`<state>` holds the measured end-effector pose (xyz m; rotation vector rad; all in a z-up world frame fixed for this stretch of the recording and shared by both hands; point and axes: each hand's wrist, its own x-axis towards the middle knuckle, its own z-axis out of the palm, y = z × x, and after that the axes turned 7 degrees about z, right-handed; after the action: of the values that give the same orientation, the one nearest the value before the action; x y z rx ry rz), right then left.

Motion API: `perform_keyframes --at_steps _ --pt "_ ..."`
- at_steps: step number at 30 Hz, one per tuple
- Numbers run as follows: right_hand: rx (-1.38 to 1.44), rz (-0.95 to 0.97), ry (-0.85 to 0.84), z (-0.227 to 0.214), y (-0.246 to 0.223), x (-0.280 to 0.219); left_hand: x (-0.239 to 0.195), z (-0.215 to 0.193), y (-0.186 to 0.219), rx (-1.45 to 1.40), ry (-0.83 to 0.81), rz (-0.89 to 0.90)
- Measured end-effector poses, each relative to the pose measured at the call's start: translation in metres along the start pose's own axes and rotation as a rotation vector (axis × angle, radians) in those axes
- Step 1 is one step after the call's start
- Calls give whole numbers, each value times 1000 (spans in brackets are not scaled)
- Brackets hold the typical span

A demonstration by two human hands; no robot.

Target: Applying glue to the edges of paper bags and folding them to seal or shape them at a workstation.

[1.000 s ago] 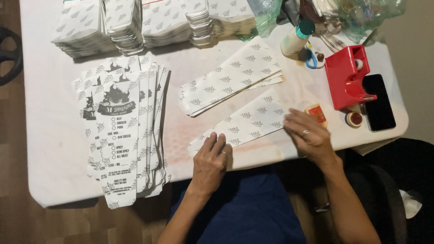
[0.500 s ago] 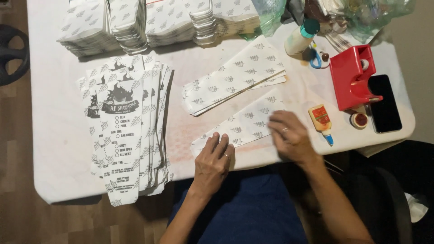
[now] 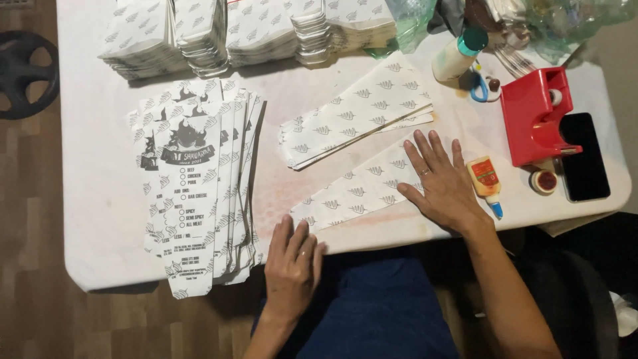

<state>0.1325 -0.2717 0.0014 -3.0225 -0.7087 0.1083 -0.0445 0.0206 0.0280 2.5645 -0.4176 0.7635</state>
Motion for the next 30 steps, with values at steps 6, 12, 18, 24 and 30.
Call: perform_keyframes --at_steps 6,12,18,24,30 --pt "15 -11 38 -2 -1 -1 56 82 22 -84 -225 64" --pt "67 10 13 -16 -6 -1 48 75 23 199 -410 -32" --pt "335 -40 518 -24 4 34 16 52 17 327 -407 139" --pt "312 -303 382 -30 -16 88 -25 12 13 -138 -305 -10" --pt "213 -362 437 -15 -24 91 9 -89 -68 -655 -7 -937"
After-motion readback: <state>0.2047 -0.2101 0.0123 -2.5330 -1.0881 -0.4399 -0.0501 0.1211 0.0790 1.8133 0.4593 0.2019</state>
